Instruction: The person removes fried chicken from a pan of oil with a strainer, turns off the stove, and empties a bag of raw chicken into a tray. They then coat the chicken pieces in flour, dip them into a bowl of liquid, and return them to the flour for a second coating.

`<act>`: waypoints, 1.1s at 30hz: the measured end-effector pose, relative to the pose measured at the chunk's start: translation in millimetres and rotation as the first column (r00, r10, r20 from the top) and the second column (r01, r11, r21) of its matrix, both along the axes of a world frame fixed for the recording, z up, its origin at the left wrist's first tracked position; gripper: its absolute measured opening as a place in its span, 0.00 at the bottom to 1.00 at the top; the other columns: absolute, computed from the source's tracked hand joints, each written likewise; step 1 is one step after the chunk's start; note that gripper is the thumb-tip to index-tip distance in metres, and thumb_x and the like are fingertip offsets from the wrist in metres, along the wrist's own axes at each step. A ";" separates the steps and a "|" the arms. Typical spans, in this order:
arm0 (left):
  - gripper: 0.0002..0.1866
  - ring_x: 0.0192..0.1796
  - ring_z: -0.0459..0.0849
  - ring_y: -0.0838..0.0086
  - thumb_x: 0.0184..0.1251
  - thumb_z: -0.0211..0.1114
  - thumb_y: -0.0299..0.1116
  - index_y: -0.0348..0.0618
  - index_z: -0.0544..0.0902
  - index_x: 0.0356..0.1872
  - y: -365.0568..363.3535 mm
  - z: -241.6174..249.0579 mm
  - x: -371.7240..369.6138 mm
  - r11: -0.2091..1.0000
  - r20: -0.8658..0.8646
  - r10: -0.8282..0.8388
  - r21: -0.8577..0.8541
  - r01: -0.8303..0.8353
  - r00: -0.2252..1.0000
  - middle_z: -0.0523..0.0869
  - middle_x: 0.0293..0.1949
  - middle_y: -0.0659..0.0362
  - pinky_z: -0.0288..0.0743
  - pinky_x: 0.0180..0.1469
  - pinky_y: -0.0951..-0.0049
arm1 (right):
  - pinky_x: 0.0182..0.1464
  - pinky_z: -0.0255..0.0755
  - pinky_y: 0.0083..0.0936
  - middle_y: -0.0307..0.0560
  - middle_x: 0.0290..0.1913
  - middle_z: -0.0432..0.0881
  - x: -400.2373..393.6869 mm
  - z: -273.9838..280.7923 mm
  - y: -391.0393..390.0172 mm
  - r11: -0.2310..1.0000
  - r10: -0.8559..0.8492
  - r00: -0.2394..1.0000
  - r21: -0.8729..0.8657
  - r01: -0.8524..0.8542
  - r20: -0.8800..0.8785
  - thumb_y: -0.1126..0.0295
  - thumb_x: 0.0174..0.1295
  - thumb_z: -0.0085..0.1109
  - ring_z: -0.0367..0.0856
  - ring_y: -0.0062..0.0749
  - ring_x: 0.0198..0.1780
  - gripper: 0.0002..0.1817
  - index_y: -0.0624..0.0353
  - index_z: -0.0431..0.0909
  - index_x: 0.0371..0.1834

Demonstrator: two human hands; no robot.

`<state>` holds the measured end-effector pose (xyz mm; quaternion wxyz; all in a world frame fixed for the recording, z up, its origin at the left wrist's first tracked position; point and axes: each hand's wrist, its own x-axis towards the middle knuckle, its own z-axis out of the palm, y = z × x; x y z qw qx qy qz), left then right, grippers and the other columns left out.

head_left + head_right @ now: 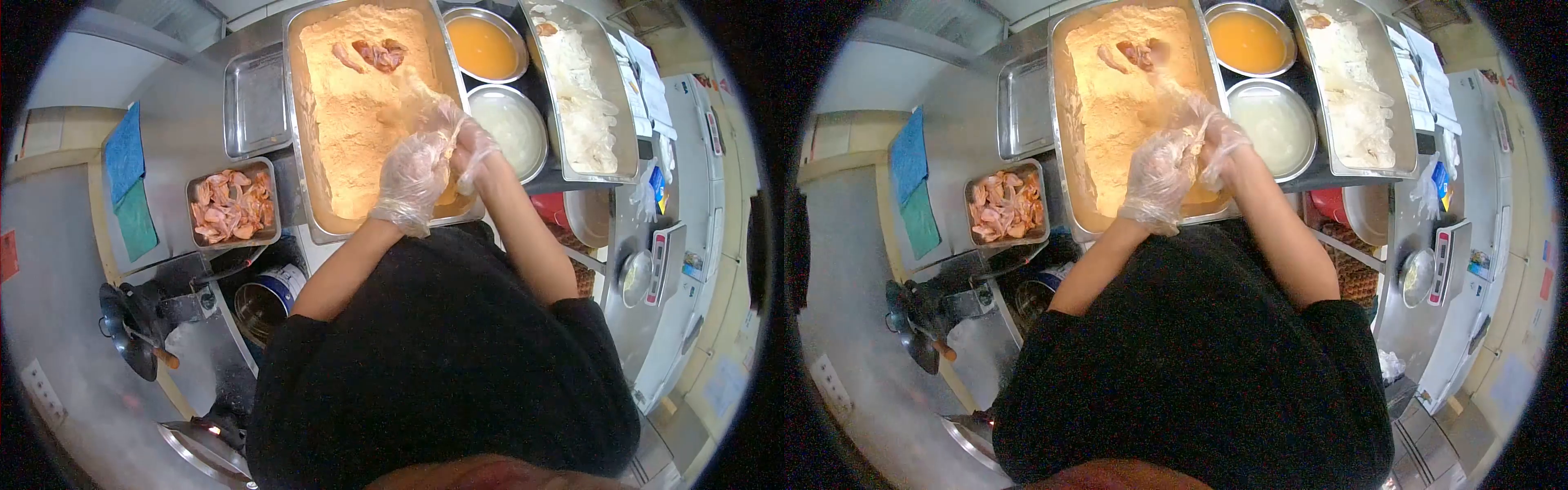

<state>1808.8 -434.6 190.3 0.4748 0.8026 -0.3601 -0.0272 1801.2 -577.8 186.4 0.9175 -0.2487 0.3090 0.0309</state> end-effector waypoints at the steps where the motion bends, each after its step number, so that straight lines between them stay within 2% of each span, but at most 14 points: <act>1: 0.10 0.45 0.85 0.51 0.64 0.65 0.30 0.37 0.86 0.42 1.2 0.7 1.3 1.000 0.011 0.007 0.003 -0.007 1.000 0.88 0.41 0.46 0.78 0.52 0.58 | 0.56 0.83 0.38 0.50 0.52 0.82 4.8 7.4 10.1 0.998 -0.062 0.998 -0.033 0.062 -0.015 0.60 0.75 0.54 0.84 0.41 0.49 0.18 0.60 0.75 0.60; 4: 0.09 0.44 0.86 0.56 0.64 0.66 0.28 0.37 0.87 0.43 4.7 2.6 11.2 0.999 -0.032 0.028 -0.037 -0.029 0.999 0.89 0.42 0.48 0.79 0.50 0.61 | 0.53 0.84 0.34 0.48 0.56 0.81 13.9 -1.3 10.5 0.994 -0.053 0.998 0.096 0.050 0.021 0.57 0.75 0.54 0.83 0.36 0.54 0.21 0.55 0.72 0.65; 8: 0.09 0.39 0.87 0.71 0.64 0.68 0.25 0.35 0.88 0.44 15.5 12.7 21.1 0.998 -0.343 0.019 -0.042 -0.036 0.939 0.90 0.39 0.52 0.79 0.43 0.71 | 0.67 0.72 0.40 0.38 0.78 0.62 45.4 -3.4 26.8 0.955 0.142 0.952 -0.289 -0.060 0.271 0.39 0.77 0.37 0.60 0.29 0.78 0.32 0.36 0.57 0.79; 10: 0.10 0.38 0.85 0.74 0.64 0.69 0.25 0.35 0.88 0.44 18.6 21.2 23.6 1.000 -0.461 -0.001 -0.017 -0.007 0.888 0.90 0.37 0.53 0.79 0.42 0.72 | 0.73 0.62 0.47 0.34 0.81 0.56 77.1 -27.6 28.2 0.656 0.423 0.569 -0.671 0.345 0.705 0.29 0.72 0.30 0.55 0.34 0.79 0.40 0.33 0.49 0.82; 13: 0.10 0.35 0.83 0.77 0.64 0.70 0.26 0.33 0.88 0.44 21.5 7.9 21.3 0.996 -0.475 -0.048 -0.094 0.004 0.879 0.90 0.35 0.54 0.78 0.41 0.73 | 0.74 0.61 0.37 0.40 0.79 0.59 64.6 43.5 51.6 0.954 0.043 0.974 -0.298 0.026 0.223 0.52 0.82 0.32 0.65 0.37 0.73 0.29 0.53 0.52 0.80; 19: 0.09 0.33 0.82 0.78 0.64 0.71 0.28 0.34 0.88 0.43 43.6 0.9 41.7 0.981 -0.466 -0.044 -0.185 -0.049 0.884 0.90 0.34 0.56 0.77 0.39 0.73 | 0.70 0.65 0.38 0.44 0.74 0.68 99.8 -59.0 25.3 0.978 0.010 0.999 -0.210 0.000 0.045 0.50 0.76 0.44 0.72 0.39 0.69 0.32 0.43 0.53 0.81; 20: 0.10 0.34 0.82 0.78 0.65 0.71 0.31 0.37 0.88 0.44 49.0 1.6 53.4 1.000 -0.485 -0.017 0.008 0.024 0.874 0.90 0.35 0.56 0.77 0.40 0.73 | 0.67 0.68 0.38 0.47 0.70 0.73 105.4 -88.7 2.9 0.590 0.205 0.970 -0.774 -0.229 -0.131 0.52 0.73 0.49 0.76 0.44 0.65 0.33 0.43 0.57 0.79; 21: 0.11 0.35 0.82 0.78 0.65 0.71 0.33 0.39 0.89 0.45 52.4 1.3 67.7 0.976 -0.498 0.011 0.196 0.100 0.867 0.90 0.37 0.55 0.77 0.41 0.73 | 0.64 0.70 0.37 0.49 0.66 0.78 111.5 -104.3 -14.3 -0.106 0.229 0.895 -0.924 -0.367 -0.382 0.54 0.69 0.54 0.79 0.48 0.61 0.33 0.44 0.61 0.77; 23: 0.20 0.41 0.88 0.52 0.65 0.65 0.52 0.44 0.89 0.39 51.2 -54.9 122.4 0.943 -0.357 -0.062 0.284 0.172 0.932 0.90 0.37 0.48 0.81 0.45 0.57 | 0.62 0.73 0.35 0.54 0.59 0.81 131.6 -72.8 -24.0 -0.122 0.097 0.925 -0.927 -0.355 -0.367 0.55 0.67 0.58 0.81 0.47 0.59 0.31 0.49 0.67 0.72; 25: 0.23 0.44 0.88 0.50 0.66 0.64 0.55 0.42 0.88 0.39 33.4 -70.0 186.9 0.882 0.034 0.154 0.446 -0.153 0.987 0.89 0.40 0.45 0.81 0.48 0.54 | 0.60 0.75 0.34 0.60 0.52 0.85 155.1 -56.4 -37.4 -0.137 -0.037 0.938 -0.928 -0.346 -0.344 0.56 0.64 0.61 0.83 0.46 0.56 0.29 0.53 0.73 0.68; 27: 0.24 0.46 0.88 0.49 0.66 0.64 0.53 0.40 0.86 0.45 0.6 -48.5 243.4 0.762 -0.049 0.536 0.456 -0.459 0.843 0.88 0.44 0.41 0.82 0.48 0.54 | 0.64 0.72 0.36 0.62 0.59 0.80 189.1 -56.9 -57.5 -0.378 0.023 0.874 -0.814 -0.441 -0.485 0.57 0.59 0.63 0.80 0.52 0.60 0.31 0.58 0.73 0.65; 30: 0.26 0.48 0.88 0.48 0.68 0.63 0.52 0.38 0.82 0.53 -28.1 -127.5 322.7 0.777 -0.231 0.479 0.561 -0.286 0.847 0.86 0.48 0.37 0.82 0.49 0.55 | 0.67 0.69 0.36 0.61 0.66 0.76 227.8 -63.5 -63.6 -0.464 -0.125 0.926 -0.804 -0.372 -0.356 0.53 0.55 0.66 0.75 0.51 0.66 0.35 0.59 0.73 0.65; 32: 0.29 0.47 0.89 0.49 0.66 0.65 0.51 0.39 0.78 0.60 -35.9 -129.1 341.3 0.694 0.391 0.362 0.492 -0.525 0.846 0.87 0.48 0.39 0.83 0.49 0.55 | 0.69 0.68 0.37 0.60 0.70 0.72 238.2 -70.9 -63.5 -0.417 -0.104 0.929 -0.832 -0.365 -0.355 0.49 0.53 0.67 0.72 0.51 0.70 0.40 0.60 0.70 0.67; 33: 0.30 0.50 0.88 0.50 0.69 0.61 0.53 0.40 0.77 0.62 -41.3 -136.6 336.4 0.704 -0.041 0.560 0.549 -0.449 0.828 0.87 0.50 0.44 0.81 0.53 0.55 | 0.69 0.68 0.37 0.60 0.68 0.73 238.1 -78.5 -58.8 -0.450 -0.122 0.916 -0.802 -0.394 -0.382 0.47 0.53 0.67 0.73 0.51 0.69 0.41 0.60 0.70 0.68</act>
